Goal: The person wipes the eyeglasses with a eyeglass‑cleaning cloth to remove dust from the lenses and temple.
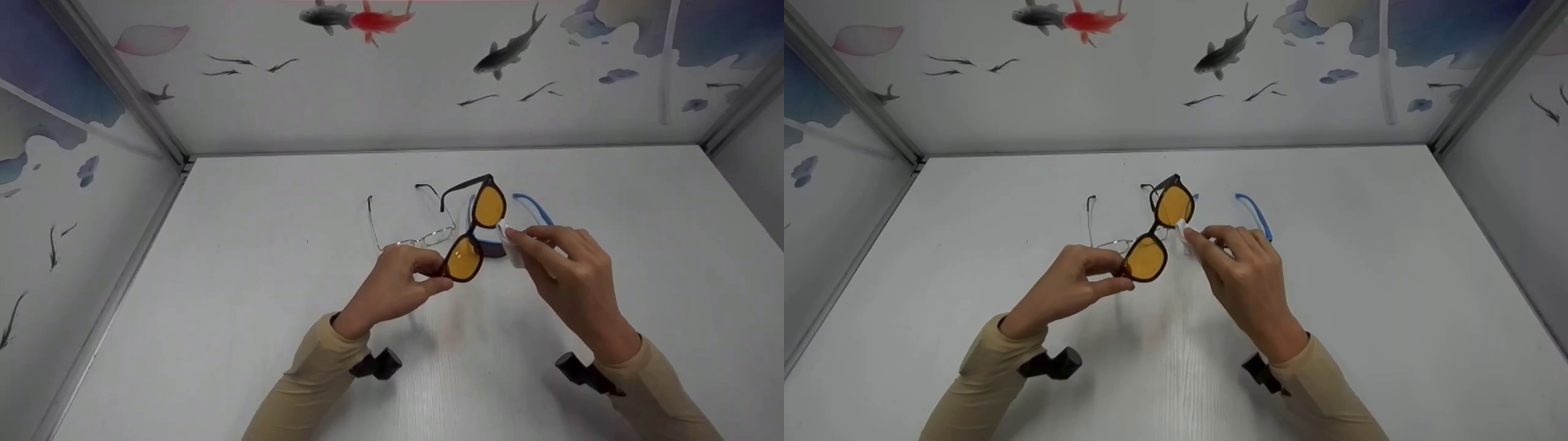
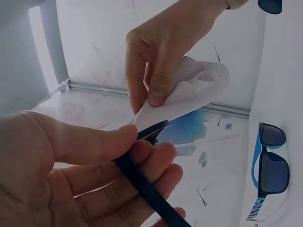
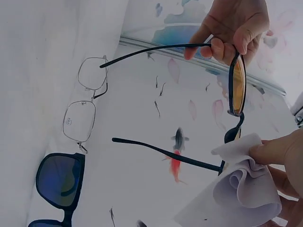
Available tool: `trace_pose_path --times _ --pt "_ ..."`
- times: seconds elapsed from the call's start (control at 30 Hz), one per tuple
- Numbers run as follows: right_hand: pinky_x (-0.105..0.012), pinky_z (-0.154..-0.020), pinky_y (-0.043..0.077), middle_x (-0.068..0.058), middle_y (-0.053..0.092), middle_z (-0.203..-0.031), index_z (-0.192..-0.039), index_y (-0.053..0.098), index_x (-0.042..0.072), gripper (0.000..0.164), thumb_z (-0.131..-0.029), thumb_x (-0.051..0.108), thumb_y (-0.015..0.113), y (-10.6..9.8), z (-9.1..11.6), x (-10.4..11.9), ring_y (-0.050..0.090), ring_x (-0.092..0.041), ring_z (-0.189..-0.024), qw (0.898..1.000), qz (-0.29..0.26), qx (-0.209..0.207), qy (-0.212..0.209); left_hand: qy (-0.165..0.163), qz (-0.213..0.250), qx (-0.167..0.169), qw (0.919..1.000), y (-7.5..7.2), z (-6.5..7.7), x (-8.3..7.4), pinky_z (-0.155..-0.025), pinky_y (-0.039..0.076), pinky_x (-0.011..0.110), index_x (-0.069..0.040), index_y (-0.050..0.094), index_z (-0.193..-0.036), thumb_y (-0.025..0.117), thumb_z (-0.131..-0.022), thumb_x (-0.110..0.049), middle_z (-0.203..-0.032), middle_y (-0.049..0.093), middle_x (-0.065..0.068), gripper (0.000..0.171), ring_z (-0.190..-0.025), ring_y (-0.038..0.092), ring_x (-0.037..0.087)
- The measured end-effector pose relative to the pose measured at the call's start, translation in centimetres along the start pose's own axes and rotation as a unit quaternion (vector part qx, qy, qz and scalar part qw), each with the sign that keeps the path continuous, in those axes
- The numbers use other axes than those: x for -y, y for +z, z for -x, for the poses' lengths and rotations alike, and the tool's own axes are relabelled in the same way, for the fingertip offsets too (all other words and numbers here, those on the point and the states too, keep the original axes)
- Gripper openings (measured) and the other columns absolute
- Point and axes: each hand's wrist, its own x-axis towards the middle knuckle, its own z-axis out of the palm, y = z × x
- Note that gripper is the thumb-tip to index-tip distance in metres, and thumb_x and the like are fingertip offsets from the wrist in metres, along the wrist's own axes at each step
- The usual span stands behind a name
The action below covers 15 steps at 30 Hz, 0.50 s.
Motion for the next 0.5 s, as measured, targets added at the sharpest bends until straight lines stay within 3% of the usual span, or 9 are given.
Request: trace_pose_path --times 0.1,0.3,0.5 --pt "-0.038 -0.063 0.047 -0.016 0.067 -0.09 -0.104 0.075 0.004 0.034 -0.073 -0.012 0.076 -0.3 -0.3 -0.1 0.06 -0.03 -0.074 1.0 0.005 -0.01 0.02 0.003 -0.008 0.007 0.9999 0.1 0.1 -0.1 -0.081 0.05 0.031 -0.002 0.075 -0.093 0.07 -0.086 -0.002 -0.088 0.072 0.002 0.009 -0.082 0.066 0.009" --pt "-0.042 -0.066 0.044 -0.017 0.067 -0.091 -0.103 0.075 0.002 0.03 -0.076 -0.012 0.075 -0.4 -1.4 -0.9 0.06 -0.033 -0.076 0.998 0.014 -0.018 0.05 0.009 -0.022 0.023 0.9995 0.4 0.4 -0.2 -0.075 0.05 0.026 -0.002 0.074 -0.089 0.071 -0.085 -0.002 -0.083 0.071 0.002 0.005 -0.078 0.064 0.008" --pt "-0.043 -0.067 0.044 -0.016 0.067 -0.09 -0.101 0.074 0.0 0.025 -0.078 -0.007 0.076 0.1 -2.4 -1.5 0.06 -0.032 -0.073 0.999 0.004 -0.01 0.037 0.014 -0.046 0.041 0.998 0.5 0.6 -0.6 -0.074 0.048 0.025 -0.003 0.074 -0.087 0.07 -0.086 -0.004 -0.081 0.071 0.001 0.004 -0.077 0.063 0.008"
